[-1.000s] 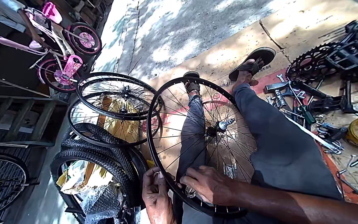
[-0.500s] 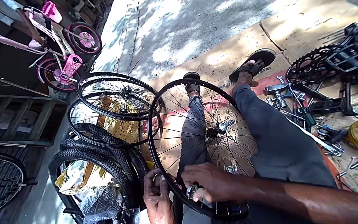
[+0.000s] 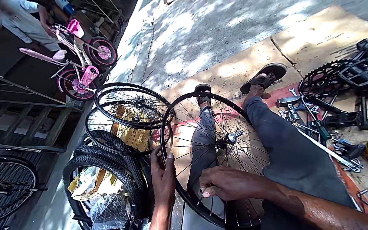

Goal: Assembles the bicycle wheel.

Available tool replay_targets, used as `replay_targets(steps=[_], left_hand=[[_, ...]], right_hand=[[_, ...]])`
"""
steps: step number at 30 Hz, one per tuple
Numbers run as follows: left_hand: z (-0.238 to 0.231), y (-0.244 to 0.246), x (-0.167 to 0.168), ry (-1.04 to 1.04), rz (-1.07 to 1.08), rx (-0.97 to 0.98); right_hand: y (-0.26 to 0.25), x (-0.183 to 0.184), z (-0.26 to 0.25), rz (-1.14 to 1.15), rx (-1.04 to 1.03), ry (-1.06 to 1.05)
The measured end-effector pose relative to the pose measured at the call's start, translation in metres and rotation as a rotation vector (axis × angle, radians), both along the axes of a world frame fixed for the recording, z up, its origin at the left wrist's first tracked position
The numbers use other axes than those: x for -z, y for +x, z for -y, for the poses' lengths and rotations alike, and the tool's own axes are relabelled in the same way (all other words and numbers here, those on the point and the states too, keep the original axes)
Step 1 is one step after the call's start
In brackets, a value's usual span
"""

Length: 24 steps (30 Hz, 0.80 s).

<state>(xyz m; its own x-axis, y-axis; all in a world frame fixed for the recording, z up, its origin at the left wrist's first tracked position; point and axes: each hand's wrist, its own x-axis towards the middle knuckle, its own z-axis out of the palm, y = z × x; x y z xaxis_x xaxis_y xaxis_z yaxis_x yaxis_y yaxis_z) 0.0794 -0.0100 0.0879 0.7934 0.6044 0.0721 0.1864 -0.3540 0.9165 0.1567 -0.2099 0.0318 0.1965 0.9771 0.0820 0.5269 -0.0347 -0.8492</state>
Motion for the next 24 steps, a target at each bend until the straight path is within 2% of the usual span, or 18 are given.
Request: replay_targets(steps=[3,5,7,10,11,14,20,24], left_hand=[[0.013,-0.002,0.005,0.185,0.03,-0.028],[0.034,-0.015,0.005,0.256,0.05,-0.064],[0.054,-0.033,0.009,0.269,0.078,-0.103],[0.059,-0.057,0.023,0.24,0.138,-0.109],[0.056,-0.062,0.026,0.22,0.162,-0.095],[0.043,-0.067,0.023,0.148,0.179,-0.045],[0.03,-0.053,0.02,-0.015,0.188,-0.037],[0.023,-0.048,0.016,-0.022,0.189,-0.025]], right_hand=[[0.007,-0.002,0.009,0.097,0.35,0.207],[0.012,0.003,0.012,0.347,0.506,0.282],[0.011,0.007,0.012,0.455,0.415,0.248],[-0.004,0.0,0.005,0.188,0.022,0.246],[-0.01,0.0,0.0,0.128,-0.042,0.238],[-0.019,0.01,-0.007,0.077,-0.03,0.244],[-0.024,0.016,-0.001,0.221,0.163,0.21],[-0.014,0.014,0.003,0.29,0.111,0.161]])
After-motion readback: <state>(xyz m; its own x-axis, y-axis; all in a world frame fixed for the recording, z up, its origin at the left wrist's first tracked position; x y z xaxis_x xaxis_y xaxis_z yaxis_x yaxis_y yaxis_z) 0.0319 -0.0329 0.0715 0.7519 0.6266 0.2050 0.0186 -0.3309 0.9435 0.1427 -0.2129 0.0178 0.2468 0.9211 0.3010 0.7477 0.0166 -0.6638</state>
